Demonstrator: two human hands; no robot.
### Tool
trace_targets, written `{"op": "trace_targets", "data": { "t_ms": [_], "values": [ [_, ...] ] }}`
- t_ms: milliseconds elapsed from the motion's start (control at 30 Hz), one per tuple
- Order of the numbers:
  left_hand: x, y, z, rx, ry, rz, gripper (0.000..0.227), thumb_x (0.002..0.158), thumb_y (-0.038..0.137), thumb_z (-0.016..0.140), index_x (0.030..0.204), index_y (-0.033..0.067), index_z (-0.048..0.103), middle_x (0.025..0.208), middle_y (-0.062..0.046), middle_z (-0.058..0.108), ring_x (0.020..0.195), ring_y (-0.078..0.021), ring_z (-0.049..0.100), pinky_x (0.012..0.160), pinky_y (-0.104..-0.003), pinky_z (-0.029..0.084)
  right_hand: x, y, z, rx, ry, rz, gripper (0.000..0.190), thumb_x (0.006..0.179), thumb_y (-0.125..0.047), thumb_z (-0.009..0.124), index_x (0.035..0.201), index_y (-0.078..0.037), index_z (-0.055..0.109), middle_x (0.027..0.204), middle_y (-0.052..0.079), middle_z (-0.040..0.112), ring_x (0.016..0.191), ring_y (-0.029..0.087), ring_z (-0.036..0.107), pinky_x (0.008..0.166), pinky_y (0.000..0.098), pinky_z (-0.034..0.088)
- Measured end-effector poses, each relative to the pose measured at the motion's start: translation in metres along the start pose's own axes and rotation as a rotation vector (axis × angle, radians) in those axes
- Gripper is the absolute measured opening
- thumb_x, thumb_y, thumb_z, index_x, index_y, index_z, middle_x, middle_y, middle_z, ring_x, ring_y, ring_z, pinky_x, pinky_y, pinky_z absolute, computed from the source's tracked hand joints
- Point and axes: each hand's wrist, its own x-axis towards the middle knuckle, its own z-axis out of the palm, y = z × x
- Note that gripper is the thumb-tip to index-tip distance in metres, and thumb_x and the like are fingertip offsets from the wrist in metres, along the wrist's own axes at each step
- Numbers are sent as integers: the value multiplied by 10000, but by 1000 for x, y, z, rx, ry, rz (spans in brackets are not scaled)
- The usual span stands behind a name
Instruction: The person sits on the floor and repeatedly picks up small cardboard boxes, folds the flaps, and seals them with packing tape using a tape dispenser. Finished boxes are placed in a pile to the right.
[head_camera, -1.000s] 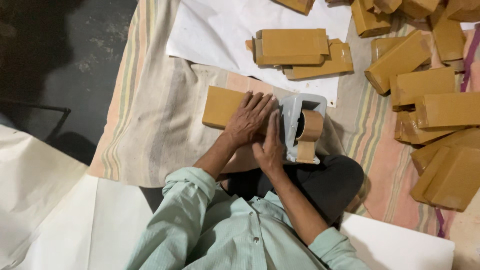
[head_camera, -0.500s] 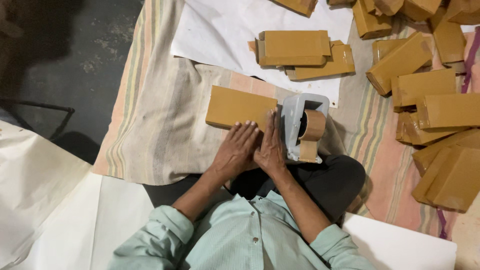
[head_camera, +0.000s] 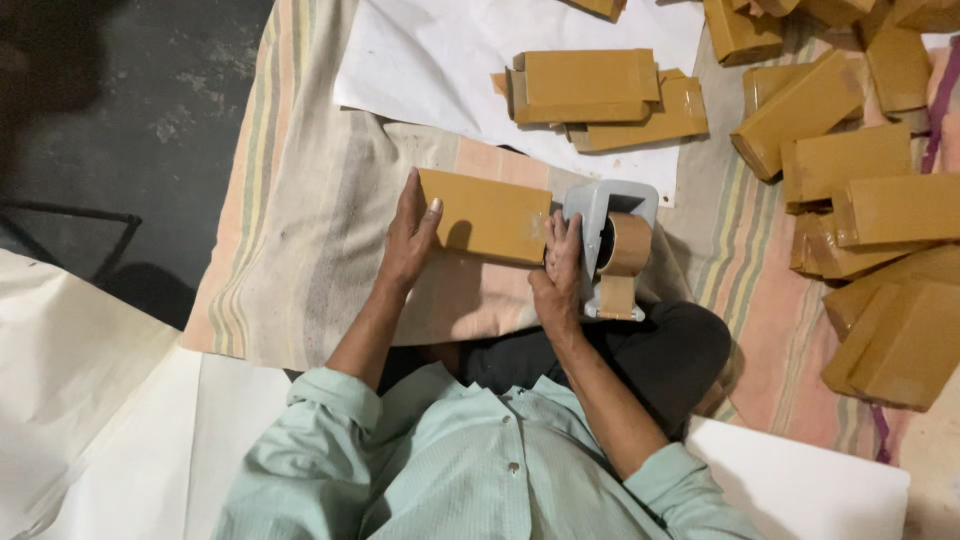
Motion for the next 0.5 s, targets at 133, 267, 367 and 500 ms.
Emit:
{"op": "trace_targets", "data": {
  "t_ms": [133, 267, 367, 500],
  "values": [
    [7, -3, -11, -124, -16, -42, 795, 1037, 614, 371, 1649, 121, 247, 1684, -202, 296, 1549, -361, 304, 1253, -446, 267, 2, -5, 8, -491, 58, -70, 987, 735, 85, 561, 1619, -41, 141, 1643, 249, 298, 1536, 377, 314, 1241, 422, 312],
    [-9, 0, -6, 2, -18, -130, 852, 990, 570, 468, 1644, 112, 170, 1629, -246, 275, 1456, -395, 352, 1163, -488, 335, 2, -8, 14, -722, 130, -219, 884, 784, 26, 596, 1607, -11, 276, 1624, 263, 400, 1530, 407, 359, 1271, 451, 309],
    [-21, -2, -2, 103, 56, -3, 838, 953, 543, 505, 1585, 66, 227, 1583, -249, 379, 1358, -381, 513, 1035, -473, 511, 1, -8, 13, -707, 128, -227, 846, 816, 13, 601, 1607, -26, 302, 1632, 233, 401, 1537, 407, 381, 1282, 437, 330],
    [-12, -17, -8, 191, 32, -101, 706, 1014, 449, 514, 1561, 48, 315, 1463, -262, 536, 1283, -400, 604, 1060, -479, 487, 2, -6, 15, -822, 43, -218, 843, 791, -37, 645, 1562, 33, 312, 1636, 258, 309, 1531, 432, 297, 1252, 466, 300]
  ]
}}
